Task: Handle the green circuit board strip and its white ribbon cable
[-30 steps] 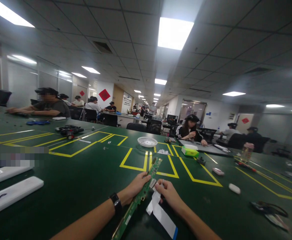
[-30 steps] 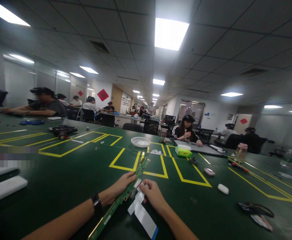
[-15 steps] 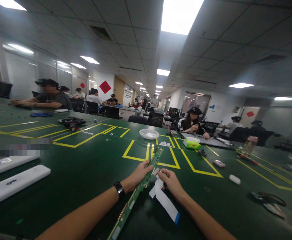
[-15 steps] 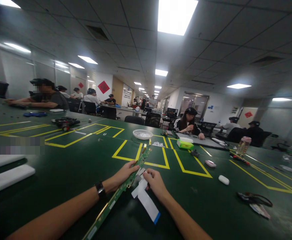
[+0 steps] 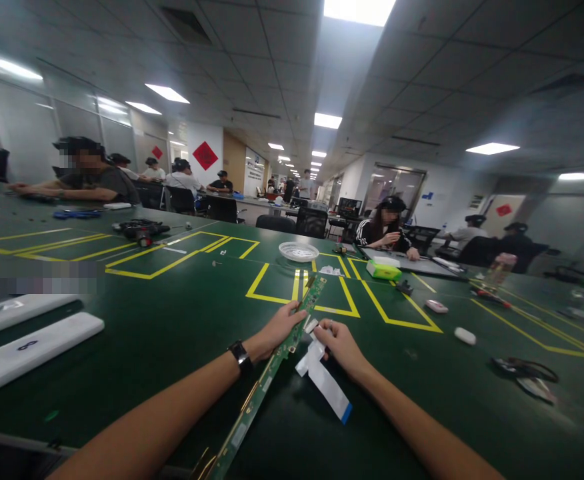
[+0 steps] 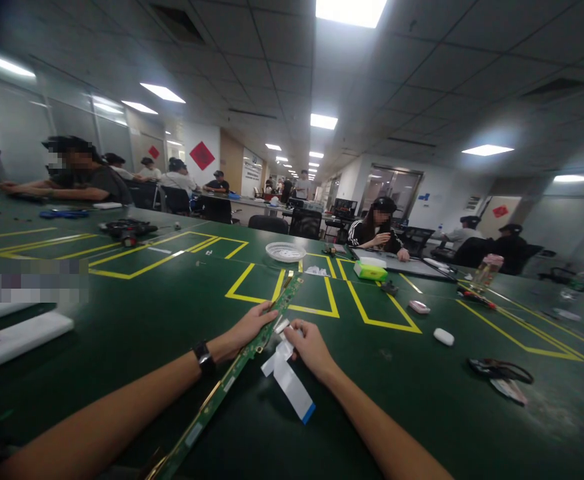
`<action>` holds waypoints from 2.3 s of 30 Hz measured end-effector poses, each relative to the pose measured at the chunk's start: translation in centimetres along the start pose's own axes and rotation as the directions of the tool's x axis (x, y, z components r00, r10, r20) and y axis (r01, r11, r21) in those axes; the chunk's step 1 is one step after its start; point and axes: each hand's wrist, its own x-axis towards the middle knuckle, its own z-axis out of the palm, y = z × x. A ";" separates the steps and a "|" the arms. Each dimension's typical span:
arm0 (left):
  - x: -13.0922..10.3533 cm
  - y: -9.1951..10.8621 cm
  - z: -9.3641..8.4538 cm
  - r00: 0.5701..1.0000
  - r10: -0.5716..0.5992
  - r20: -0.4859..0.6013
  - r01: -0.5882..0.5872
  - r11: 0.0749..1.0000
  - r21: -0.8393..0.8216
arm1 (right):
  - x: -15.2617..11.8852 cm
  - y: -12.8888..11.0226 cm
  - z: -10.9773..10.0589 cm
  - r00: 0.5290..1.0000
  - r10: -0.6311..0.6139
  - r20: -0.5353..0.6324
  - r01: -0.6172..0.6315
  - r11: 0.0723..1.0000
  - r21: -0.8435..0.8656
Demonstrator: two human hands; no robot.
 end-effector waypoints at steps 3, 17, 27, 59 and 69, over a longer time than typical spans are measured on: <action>-0.1 0.1 0.1 1.000 0.004 0.008 -0.004 1.000 -0.002 | 0.0 0.0 0.0 1.000 0.000 -0.005 0.000 1.000 0.000; 0.1 -0.3 0.2 0.999 0.034 0.015 -0.035 0.999 0.035 | 0.3 0.8 0.1 1.000 -0.013 -0.015 0.013 1.000 -0.017; -0.4 -0.1 0.2 0.993 0.064 0.095 -0.083 0.976 0.201 | 0.3 0.1 0.2 0.997 -0.026 -0.073 0.022 0.998 -0.058; -0.1 -0.7 -1.0 0.954 0.145 0.262 -0.270 0.795 0.543 | 0.6 0.7 -1.1 0.992 -0.093 0.086 0.095 0.995 -0.020; 2.6 -1.9 -5.6 0.926 0.375 0.045 -0.202 0.390 0.898 | 1.6 2.5 -6.2 0.952 -0.164 -0.259 -0.051 0.747 -0.663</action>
